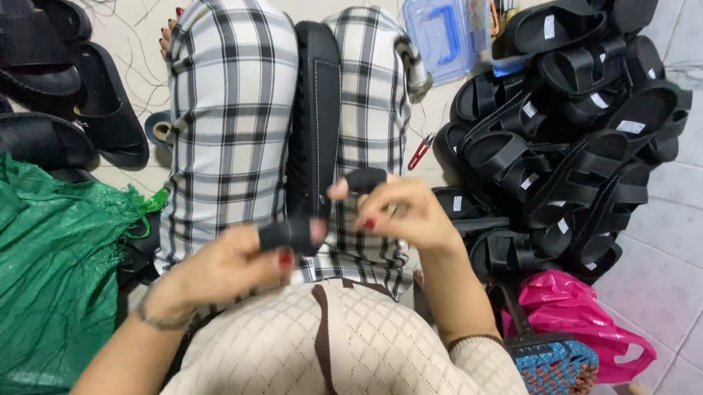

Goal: The person is hand-sewing the straps of black sandals using a needle and thread, wearing protective guards on their fingers.

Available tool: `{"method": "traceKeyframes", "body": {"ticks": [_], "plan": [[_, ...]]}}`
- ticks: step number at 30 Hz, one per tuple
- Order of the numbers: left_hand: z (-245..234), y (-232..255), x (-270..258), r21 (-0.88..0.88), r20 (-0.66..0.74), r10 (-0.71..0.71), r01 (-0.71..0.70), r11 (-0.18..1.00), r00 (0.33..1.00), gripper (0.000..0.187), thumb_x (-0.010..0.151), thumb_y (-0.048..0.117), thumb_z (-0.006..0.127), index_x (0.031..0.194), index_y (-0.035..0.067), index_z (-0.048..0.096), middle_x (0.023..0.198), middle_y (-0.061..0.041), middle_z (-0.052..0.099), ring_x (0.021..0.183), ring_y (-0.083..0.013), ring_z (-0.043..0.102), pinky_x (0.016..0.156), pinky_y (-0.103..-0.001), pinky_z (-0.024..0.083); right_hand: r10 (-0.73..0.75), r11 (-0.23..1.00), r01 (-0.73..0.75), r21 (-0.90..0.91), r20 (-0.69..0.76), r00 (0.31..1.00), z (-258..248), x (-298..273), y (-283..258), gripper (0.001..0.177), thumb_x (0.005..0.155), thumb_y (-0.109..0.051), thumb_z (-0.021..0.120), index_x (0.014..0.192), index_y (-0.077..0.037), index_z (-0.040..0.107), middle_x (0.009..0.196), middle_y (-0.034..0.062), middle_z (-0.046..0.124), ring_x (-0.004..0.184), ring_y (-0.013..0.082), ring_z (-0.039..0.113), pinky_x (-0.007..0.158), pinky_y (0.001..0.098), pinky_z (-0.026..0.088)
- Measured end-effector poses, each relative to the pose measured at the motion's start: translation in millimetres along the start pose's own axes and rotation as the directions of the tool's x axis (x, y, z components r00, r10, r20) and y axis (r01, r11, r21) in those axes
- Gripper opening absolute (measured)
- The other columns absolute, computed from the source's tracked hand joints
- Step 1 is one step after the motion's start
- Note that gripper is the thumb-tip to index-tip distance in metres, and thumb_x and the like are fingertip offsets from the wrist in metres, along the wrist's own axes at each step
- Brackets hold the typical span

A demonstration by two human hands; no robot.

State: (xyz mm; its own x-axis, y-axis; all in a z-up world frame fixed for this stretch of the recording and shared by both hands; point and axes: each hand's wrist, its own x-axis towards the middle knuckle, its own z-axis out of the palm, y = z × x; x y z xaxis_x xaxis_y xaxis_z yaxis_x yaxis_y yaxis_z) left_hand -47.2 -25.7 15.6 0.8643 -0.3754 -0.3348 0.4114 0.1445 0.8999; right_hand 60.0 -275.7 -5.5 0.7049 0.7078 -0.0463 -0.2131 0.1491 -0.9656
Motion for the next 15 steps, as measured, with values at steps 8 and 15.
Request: {"method": "traceKeyframes", "body": {"ticks": [8, 15], "plan": [[6.6, -47.8, 6.0, 0.976, -0.133, 0.629, -0.010, 0.219, 0.766, 0.051, 0.098, 0.051, 0.061, 0.070, 0.009, 0.065, 0.069, -0.008, 0.044, 0.063, -0.0312, 0.056, 0.060, -0.041, 0.046, 0.117, 0.872, 0.033, 0.488, -0.274, 0.954, 10.6, 12.8, 27.4, 0.016, 0.100, -0.009, 0.059, 0.091, 0.004, 0.057, 0.058, 0.0193, 0.056, 0.034, 0.0094, 0.035, 0.030, 0.0264, 0.035], [24.0, -75.5, -23.3, 0.867, -0.246, 0.459, -0.018, 0.498, 0.854, 0.053, 0.095, 0.039, 0.065, 0.052, 0.011, 0.051, 0.057, -0.006, 0.043, 0.053, -0.0312, 0.058, 0.049, -0.038, 0.045, -0.101, 0.964, -0.028, -0.264, -0.463, 0.881, 28.3, 27.2, 22.8, 0.009, 0.095, -0.012, 0.070, 0.094, -0.003, 0.067, 0.067, 0.0098, 0.063, 0.053, 0.0160, 0.057, 0.049, 0.0268, 0.047]]}}
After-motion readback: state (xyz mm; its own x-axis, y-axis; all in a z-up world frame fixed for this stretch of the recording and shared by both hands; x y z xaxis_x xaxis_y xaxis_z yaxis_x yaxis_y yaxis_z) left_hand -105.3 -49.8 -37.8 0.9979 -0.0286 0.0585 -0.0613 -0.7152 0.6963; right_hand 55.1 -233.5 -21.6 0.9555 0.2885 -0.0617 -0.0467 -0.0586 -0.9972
